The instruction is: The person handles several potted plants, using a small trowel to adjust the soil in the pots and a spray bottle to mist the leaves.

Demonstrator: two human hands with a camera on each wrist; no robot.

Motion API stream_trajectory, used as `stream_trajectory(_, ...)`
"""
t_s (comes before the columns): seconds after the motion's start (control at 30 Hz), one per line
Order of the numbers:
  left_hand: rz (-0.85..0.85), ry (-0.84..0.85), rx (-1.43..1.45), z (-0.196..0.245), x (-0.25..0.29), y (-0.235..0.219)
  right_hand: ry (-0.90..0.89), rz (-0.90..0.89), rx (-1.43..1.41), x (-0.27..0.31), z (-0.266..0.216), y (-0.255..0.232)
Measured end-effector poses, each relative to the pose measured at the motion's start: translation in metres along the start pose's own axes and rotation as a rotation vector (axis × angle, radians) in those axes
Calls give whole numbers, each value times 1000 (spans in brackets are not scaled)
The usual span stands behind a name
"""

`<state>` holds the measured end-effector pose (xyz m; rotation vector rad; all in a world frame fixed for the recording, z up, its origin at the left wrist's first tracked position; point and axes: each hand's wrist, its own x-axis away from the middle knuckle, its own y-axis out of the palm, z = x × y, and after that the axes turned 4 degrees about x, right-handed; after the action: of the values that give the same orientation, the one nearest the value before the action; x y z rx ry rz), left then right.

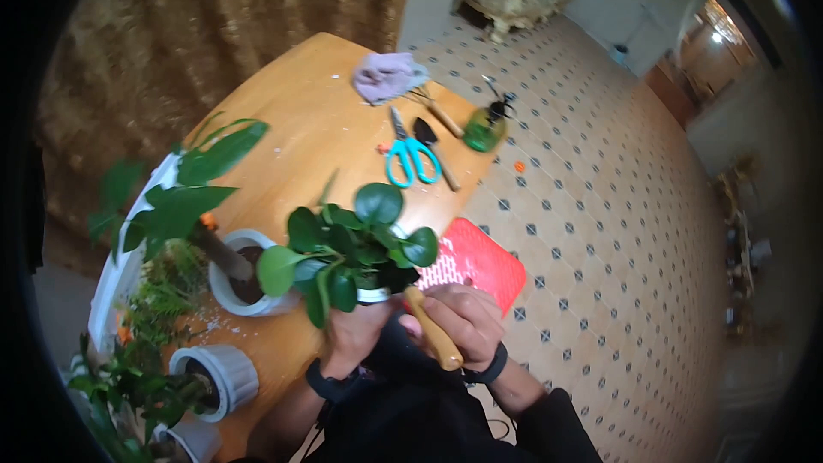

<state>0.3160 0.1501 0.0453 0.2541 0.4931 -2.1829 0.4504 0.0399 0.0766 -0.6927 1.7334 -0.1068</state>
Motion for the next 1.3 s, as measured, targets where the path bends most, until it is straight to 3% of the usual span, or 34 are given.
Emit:
stream_trajectory(0.03,-46,134,-255,-3,0,-1,-29,-33,0,-3,2,-3)
stream_trajectory(0.07,-49,198,-335,-15,8,0,1,-39,-19,-3,2,-6)
stream_trajectory(0.1,-66,105,-360,-2,4,0,31,-40,-36,-4,1,-8)
stream_trajectory(0.17,19,-220,35,-5,8,7,97,-58,-49,-12,0,-11)
stream_trajectory(0.23,81,-207,-33,-18,10,13,114,24,-76,-12,5,-6)
stream_trajectory(0.3,51,-132,-336,-41,16,11,135,59,-146,-20,3,-9)
stream_trajectory(0.33,78,-194,-339,-43,15,12,123,68,-154,-21,4,-10)
stream_trajectory(0.5,134,-104,-239,-25,11,14,94,74,-158,-24,5,-15)
stream_trajectory(0.57,98,-244,-71,-8,7,11,103,62,-177,-23,5,-17)
stream_trajectory(0.77,62,-213,78,-10,8,11,91,20,-236,-25,3,-18)
stream_trajectory(0.83,124,-246,181,-14,11,14,96,-5,-230,-24,2,-19)
stream_trajectory(0.97,108,-236,110,-12,12,7,99,-38,-215,-22,2,-19)
stream_trajectory(1.03,18,-233,66,-16,14,-1,95,-54,-236,-20,3,-19)
stream_trajectory(1.07,62,-183,57,-26,17,0,107,-44,-229,-18,3,-18)
stream_trajectory(1.1,80,-262,-39,-31,21,-3,115,-33,-233,-17,3,-15)
stream_trajectory(1.17,67,-167,-62,-39,17,-2,123,-40,-190,-18,3,-16)
stream_trajectory(1.3,111,-92,23,7,0,3,87,-31,-127,-32,0,-21)
